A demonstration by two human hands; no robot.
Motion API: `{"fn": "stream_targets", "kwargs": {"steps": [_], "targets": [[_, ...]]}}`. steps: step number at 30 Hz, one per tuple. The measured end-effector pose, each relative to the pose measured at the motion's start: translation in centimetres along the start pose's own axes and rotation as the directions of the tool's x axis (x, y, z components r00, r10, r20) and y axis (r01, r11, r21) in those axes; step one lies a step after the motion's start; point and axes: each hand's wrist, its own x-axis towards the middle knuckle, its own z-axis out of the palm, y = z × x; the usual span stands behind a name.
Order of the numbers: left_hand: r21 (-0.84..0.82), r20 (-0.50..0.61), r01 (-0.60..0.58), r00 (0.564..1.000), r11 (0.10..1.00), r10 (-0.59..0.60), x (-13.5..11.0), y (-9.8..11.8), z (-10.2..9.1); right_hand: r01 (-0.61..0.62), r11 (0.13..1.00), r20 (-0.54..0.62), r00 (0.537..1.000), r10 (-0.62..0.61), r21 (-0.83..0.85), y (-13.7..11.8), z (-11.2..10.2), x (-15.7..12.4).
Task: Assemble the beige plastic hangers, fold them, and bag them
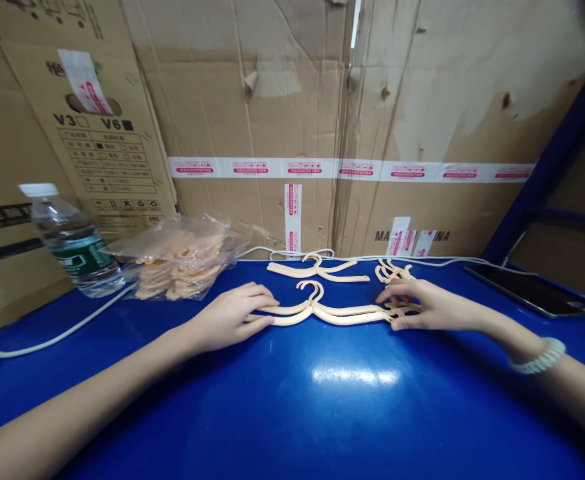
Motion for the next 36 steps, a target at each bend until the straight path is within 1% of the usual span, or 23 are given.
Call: {"fn": "stream_targets", "kwargs": {"steps": [4, 9, 14, 21, 23, 25, 28, 30, 32, 34, 36], "targets": [[-0.023, -0.057, -0.007, 0.998, 1.0, 0.005, 0.1, 0.0, 0.7, 0.022, 1.0, 0.036, 0.999, -0.022, -0.005, 0.3, 0.2, 0.0], [-0.059, -0.114, -0.004, 0.993, 0.998, -0.003, 0.1, -0.1, 1.6, 0.016, 1.0, 0.01, 1.0, -0.016, -0.02, 0.5, 0.2, 0.1], [-0.077, -0.137, 0.011, 0.99, 0.997, -0.021, 0.0, -0.4, 2.0, 0.036, 0.998, 0.004, 0.999, -0.036, -0.048, 0.9, 0.2, 0.2], [-0.068, -0.177, 0.007, 0.984, 0.998, -0.019, 0.0, -0.3, 2.4, 0.098, 0.994, -0.052, 0.994, -0.1, -0.043, 1.1, 0.3, 0.4], [-0.07, -0.205, -0.002, 0.979, 0.998, -0.012, 0.0, -0.2, 2.4, 0.096, 0.995, -0.111, 0.989, -0.095, 0.005, 1.0, 0.4, 0.4], [-0.074, -0.258, -0.011, 0.966, 0.997, -0.009, 0.0, 0.0, 2.3, 0.08, 0.993, -0.213, 0.975, -0.058, 0.092, 1.0, 0.4, 0.4], [-0.075, -0.366, -0.012, 0.93, 0.997, -0.016, -0.1, 0.3, 2.2, 0.032, 0.956, -0.35, 0.934, 0.075, 0.29, 1.3, 0.4, 0.5], [-0.071, -0.414, -0.002, 0.91, 0.997, -0.028, -0.1, 0.5, 2.3, -0.005, 0.916, -0.404, 0.896, 0.182, 0.401, 1.6, 0.3, 0.5], [-0.065, -0.433, 0.014, 0.901, 0.998, -0.041, -0.2, 0.6, 2.3, -0.032, 0.89, -0.448, 0.856, 0.259, 0.455, 1.7, 0.3, 0.5], [-0.061, -0.435, 0.025, 0.899, 0.998, -0.049, -0.2, 0.5, 2.4, -0.043, 0.881, -0.479, 0.826, 0.297, 0.472, 1.6, 0.4, 0.6], [-0.058, -0.437, 0.034, 0.898, 0.998, -0.056, -0.1, 0.5, 2.5, -0.03, 0.869, -0.491, 0.815, 0.308, 0.495, 1.5, 0.6, 0.6]]}}
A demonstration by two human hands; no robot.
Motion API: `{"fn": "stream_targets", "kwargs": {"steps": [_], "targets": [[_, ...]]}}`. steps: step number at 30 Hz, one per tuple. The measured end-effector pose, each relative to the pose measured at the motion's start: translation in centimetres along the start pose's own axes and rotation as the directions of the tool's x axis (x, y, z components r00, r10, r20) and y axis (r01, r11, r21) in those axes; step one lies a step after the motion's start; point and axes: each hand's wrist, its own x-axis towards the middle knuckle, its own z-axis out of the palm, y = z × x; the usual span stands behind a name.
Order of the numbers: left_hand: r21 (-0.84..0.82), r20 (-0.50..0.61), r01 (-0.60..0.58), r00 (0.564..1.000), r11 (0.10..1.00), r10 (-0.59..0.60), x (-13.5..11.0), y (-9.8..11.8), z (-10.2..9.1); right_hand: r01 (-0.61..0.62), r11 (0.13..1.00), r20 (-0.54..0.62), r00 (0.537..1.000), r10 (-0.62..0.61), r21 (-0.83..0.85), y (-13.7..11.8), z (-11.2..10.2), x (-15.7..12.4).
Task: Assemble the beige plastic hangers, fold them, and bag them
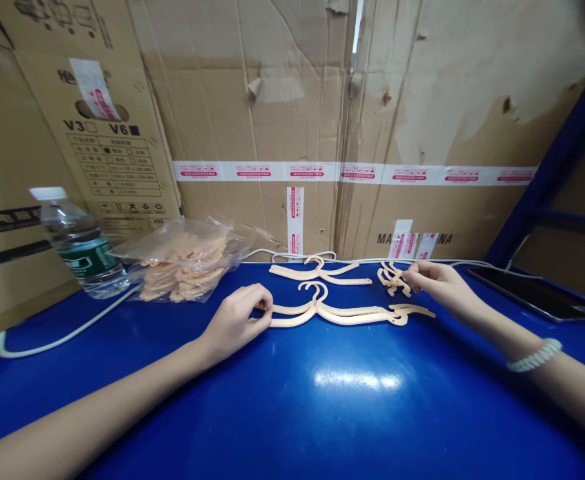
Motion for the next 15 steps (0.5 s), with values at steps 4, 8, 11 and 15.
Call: {"fn": "stream_targets", "kwargs": {"steps": [4, 8, 11, 15], "targets": [[0.01, -0.004, 0.015, 1.0, 1.0, -0.015, -0.1, -0.1, 0.0, -0.008, 0.996, 0.014, 1.0, 0.007, 0.088, 0.4, 0.4, -0.1], [0.019, -0.014, 0.029, 0.999, 0.999, -0.029, -0.2, -0.2, 0.0, -0.019, 0.993, 0.005, 1.0, 0.019, 0.112, 1.0, 0.4, 0.1], [0.025, -0.015, 0.038, 0.999, 0.999, -0.038, -0.3, -0.2, 0.0, -0.038, 0.991, -0.005, 0.999, 0.039, 0.126, 1.0, 0.4, 0.1], [0.029, -0.007, 0.047, 0.999, 0.998, -0.047, -0.3, -0.2, 0.1, -0.054, 0.993, -0.008, 0.998, 0.055, 0.107, 0.3, 0.7, -0.1]]}}
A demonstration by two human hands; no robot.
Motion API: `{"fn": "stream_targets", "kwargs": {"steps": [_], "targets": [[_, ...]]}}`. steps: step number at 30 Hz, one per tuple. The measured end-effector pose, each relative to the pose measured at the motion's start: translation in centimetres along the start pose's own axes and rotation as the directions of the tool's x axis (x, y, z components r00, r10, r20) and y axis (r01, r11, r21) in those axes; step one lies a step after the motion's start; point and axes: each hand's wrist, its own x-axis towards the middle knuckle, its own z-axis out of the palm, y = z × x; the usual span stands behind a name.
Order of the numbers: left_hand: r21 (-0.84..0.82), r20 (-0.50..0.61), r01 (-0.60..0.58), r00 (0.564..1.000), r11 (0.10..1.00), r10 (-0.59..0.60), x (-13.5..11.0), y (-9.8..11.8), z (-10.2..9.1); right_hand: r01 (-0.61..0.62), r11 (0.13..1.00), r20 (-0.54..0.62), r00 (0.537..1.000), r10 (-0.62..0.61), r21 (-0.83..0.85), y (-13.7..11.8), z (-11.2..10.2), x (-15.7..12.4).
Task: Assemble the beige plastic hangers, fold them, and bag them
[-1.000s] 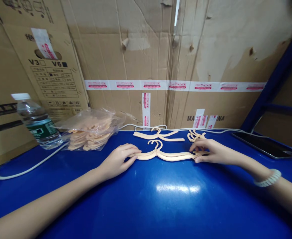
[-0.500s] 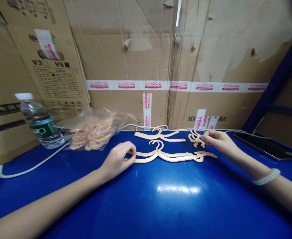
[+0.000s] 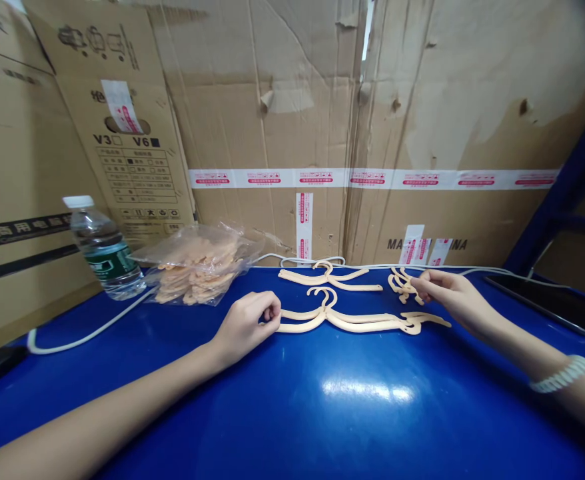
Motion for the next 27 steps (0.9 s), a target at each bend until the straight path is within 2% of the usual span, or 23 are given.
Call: {"fn": "stream_targets", "kwargs": {"steps": [20, 27], "targets": [[-0.037, 0.003, 0.014, 1.0, 0.999, -0.014, 0.24, 0.09, -0.13, 0.013, 0.998, -0.003, 1.0, -0.013, -0.053, -0.62, 0.86, -0.28], [-0.021, -0.013, 0.059, 0.998, 0.998, -0.059, 0.17, 0.08, 0.09, 0.015, 0.999, 0.013, 1.0, -0.015, -0.052, -0.45, 0.72, -0.16]]}}
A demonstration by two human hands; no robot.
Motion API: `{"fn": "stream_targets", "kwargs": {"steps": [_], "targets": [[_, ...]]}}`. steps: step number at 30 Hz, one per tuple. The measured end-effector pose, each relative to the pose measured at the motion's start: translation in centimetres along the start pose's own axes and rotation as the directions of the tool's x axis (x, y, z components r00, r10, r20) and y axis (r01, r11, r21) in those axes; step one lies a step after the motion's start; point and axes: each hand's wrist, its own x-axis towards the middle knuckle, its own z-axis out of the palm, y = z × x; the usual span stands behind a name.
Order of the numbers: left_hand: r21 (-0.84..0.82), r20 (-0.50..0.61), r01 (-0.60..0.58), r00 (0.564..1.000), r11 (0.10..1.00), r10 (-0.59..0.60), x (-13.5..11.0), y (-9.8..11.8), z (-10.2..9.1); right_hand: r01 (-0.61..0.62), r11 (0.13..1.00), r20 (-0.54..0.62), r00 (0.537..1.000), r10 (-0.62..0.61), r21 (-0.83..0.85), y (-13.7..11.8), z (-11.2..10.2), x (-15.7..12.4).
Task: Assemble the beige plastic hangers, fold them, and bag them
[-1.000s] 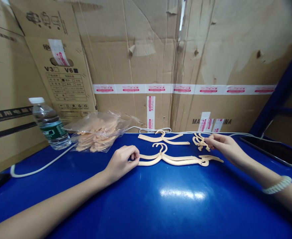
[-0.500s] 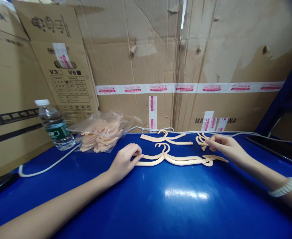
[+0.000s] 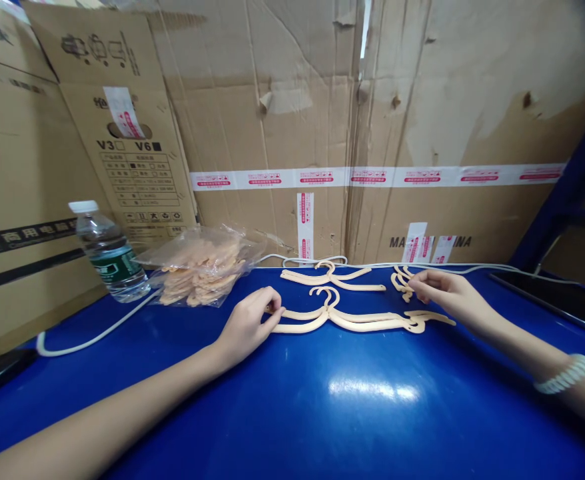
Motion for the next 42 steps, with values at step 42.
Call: {"fn": "stream_targets", "kwargs": {"steps": [42], "targets": [[0.224, 0.362, -0.143, 0.931, 0.964, 0.054, 7.5, -2.8, 1.1, 0.556, 0.627, 0.345, 0.831, -0.437, -0.546, 4.7, -2.8, 3.8]]}}
